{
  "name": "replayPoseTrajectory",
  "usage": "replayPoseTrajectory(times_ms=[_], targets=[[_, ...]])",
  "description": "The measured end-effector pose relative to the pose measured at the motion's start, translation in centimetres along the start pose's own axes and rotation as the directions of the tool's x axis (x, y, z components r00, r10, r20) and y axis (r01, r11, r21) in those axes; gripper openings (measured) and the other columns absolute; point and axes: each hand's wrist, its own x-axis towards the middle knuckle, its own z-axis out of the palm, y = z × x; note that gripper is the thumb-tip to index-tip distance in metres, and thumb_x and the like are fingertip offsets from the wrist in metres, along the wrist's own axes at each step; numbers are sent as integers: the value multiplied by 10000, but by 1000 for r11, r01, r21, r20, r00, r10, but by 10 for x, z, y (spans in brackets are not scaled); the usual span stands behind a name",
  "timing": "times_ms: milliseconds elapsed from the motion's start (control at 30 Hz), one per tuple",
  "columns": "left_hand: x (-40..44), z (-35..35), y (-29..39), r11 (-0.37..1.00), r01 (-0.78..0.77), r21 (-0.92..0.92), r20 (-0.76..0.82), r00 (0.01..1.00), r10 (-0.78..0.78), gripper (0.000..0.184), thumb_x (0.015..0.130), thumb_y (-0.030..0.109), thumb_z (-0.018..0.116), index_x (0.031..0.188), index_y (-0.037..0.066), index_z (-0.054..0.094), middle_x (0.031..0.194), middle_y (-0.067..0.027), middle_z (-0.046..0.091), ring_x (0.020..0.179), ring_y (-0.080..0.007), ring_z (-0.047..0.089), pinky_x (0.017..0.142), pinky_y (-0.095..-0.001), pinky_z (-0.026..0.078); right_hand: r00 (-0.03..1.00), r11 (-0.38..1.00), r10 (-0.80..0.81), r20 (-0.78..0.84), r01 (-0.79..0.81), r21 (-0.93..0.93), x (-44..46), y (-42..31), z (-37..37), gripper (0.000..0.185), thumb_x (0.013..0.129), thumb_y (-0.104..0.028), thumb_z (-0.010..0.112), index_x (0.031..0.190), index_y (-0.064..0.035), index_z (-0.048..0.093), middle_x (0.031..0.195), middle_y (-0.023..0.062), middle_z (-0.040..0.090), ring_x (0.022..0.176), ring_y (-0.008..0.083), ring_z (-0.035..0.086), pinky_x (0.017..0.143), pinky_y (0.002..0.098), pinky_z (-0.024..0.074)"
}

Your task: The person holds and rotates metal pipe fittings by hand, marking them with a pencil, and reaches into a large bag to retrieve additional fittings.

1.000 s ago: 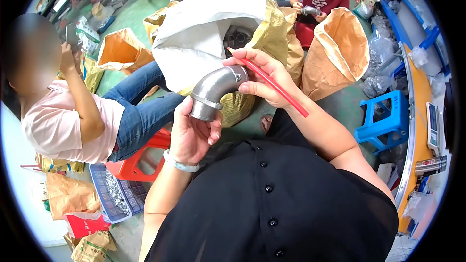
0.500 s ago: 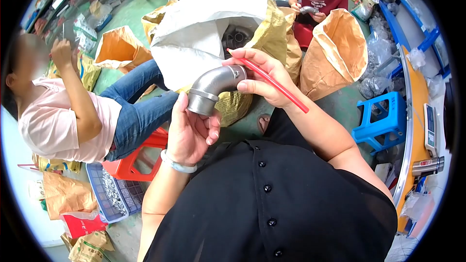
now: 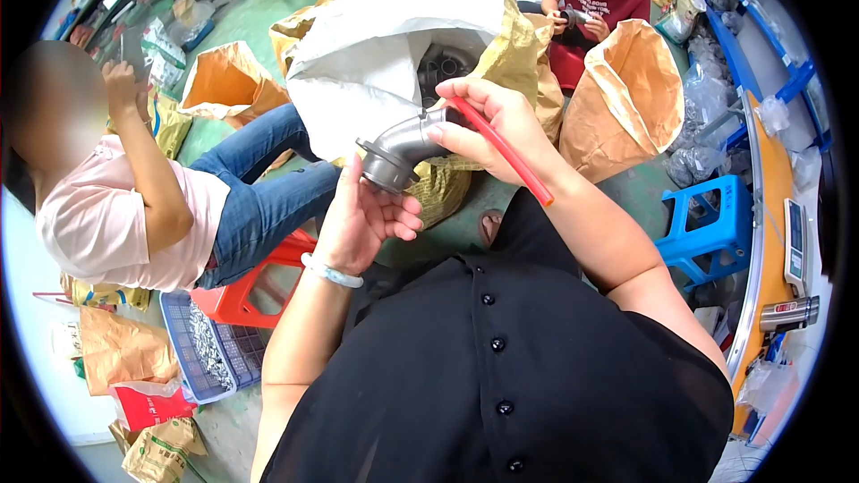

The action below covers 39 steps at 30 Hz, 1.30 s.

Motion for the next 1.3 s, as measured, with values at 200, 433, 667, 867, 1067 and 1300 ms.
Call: replayPoseTrajectory(times_ms=[200,433,667,867,1067,1300], targets=[[1,-2,2,973,190,-130,143,975,-172,801,835,705,262,928,-42,538,620,-109,578,447,-167,559,395,-231,457,998,972,-44,-45,33,-232,8,-10,1,365,784,-194,705,1029,34,559,793,11,577,735,58,501,664,212,438],[4,-4,-2,925,273,-265,179,956,-231,813,818,712,298,921,-69,499,584,-136,544,380,-178,493,329,-237,408,999,962,-21,-35,11,-274,9,-16,2,365,825,-245,661,1044,34,572,803,27,605,747,62,526,683,210,442],[3,-1,1,917,287,-277,173,954,-246,816,817,718,279,921,-63,493,580,-121,528,383,-166,471,332,-234,392,1000,981,5,-12,-7,-191,10,-18,1,319,858,-221,617,1052,29,574,822,27,616,766,59,536,692,213,447],[1,0,2,912,284,-295,180,954,-238,809,818,715,280,925,-57,495,587,-118,527,387,-165,467,335,-232,389,1000,993,2,-4,-3,-121,9,-17,-2,310,871,-216,601,1060,28,570,827,15,609,769,50,529,690,205,445],[-1,4,2,881,323,-346,223,940,-257,824,809,728,285,911,-57,513,593,-132,531,382,-174,460,337,-232,386,997,984,-70,17,72,-164,8,-9,-2,356,837,-208,651,1089,25,555,799,6,586,732,39,502,659,196,434],[-6,8,0,873,341,-349,280,927,-250,833,791,748,302,892,-41,549,619,-136,565,445,-178,551,395,-222,475,1000,981,-4,7,6,-193,12,-2,-2,393,816,-211,675,1092,39,549,789,12,579,721,46,498,655,199,432]])
